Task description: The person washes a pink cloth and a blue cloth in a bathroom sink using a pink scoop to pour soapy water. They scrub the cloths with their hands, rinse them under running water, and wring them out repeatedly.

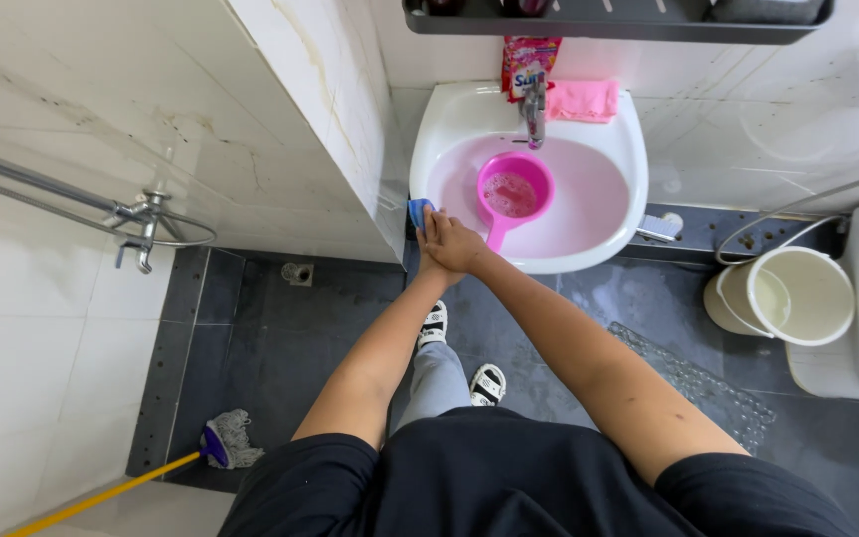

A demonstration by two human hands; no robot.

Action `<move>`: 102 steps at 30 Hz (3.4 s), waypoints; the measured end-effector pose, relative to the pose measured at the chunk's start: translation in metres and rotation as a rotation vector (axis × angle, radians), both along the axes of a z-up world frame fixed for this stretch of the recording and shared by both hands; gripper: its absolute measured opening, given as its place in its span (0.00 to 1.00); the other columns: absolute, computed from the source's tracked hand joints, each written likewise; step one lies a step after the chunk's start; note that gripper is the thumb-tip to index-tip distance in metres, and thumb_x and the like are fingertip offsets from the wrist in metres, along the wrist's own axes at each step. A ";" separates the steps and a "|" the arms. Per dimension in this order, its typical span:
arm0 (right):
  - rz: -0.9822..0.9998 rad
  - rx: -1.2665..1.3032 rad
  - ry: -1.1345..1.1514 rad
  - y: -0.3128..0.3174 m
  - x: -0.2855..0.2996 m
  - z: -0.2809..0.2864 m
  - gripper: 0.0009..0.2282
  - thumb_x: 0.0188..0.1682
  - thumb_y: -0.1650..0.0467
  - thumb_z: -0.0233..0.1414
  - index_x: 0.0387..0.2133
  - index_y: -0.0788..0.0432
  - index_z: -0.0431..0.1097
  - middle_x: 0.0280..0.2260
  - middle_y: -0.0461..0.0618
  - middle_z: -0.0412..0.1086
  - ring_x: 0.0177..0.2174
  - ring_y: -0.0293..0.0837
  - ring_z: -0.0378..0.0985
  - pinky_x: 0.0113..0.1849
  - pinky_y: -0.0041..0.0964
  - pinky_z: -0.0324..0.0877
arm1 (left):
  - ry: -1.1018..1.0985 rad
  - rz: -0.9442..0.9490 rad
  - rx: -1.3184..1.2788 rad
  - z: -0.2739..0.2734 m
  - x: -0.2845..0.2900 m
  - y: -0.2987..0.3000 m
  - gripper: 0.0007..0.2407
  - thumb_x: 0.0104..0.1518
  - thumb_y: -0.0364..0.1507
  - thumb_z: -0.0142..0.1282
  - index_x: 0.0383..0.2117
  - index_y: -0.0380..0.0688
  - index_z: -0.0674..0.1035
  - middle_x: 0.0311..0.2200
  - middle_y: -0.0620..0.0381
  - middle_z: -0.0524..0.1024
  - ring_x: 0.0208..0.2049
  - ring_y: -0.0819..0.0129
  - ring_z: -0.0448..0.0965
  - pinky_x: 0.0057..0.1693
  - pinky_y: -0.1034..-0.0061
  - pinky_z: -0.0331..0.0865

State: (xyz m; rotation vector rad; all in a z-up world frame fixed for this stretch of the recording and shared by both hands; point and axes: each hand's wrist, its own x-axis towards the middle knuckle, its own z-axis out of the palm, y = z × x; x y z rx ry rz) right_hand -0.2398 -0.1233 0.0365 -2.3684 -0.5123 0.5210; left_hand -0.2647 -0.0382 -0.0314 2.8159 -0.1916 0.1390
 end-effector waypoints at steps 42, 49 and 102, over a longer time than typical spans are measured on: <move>-0.249 -0.154 0.015 -0.005 0.001 0.012 0.37 0.48 0.47 0.47 0.63 0.58 0.54 0.52 0.73 0.61 0.50 0.75 0.67 0.53 0.68 0.59 | 0.043 -0.585 0.440 0.024 0.024 0.052 0.25 0.58 0.42 0.48 0.62 0.50 0.69 0.63 0.54 0.65 0.68 0.53 0.52 0.72 0.54 0.35; -0.576 -0.282 -0.162 -0.081 -0.002 0.025 0.21 0.43 0.67 0.56 0.50 0.61 0.67 0.53 0.66 0.61 0.54 0.68 0.65 0.50 0.56 0.69 | 0.056 -0.581 0.208 0.068 0.006 0.036 0.25 0.55 0.51 0.55 0.54 0.49 0.76 0.49 0.54 0.72 0.58 0.57 0.66 0.71 0.54 0.47; 0.006 -0.018 -0.455 -0.145 -0.070 0.028 0.28 0.45 0.70 0.49 0.63 0.59 0.59 0.50 0.59 0.70 0.48 0.57 0.75 0.53 0.50 0.66 | -0.197 -0.545 0.191 0.023 -0.022 -0.061 0.12 0.55 0.33 0.53 0.39 0.39 0.80 0.36 0.51 0.78 0.40 0.56 0.75 0.51 0.61 0.65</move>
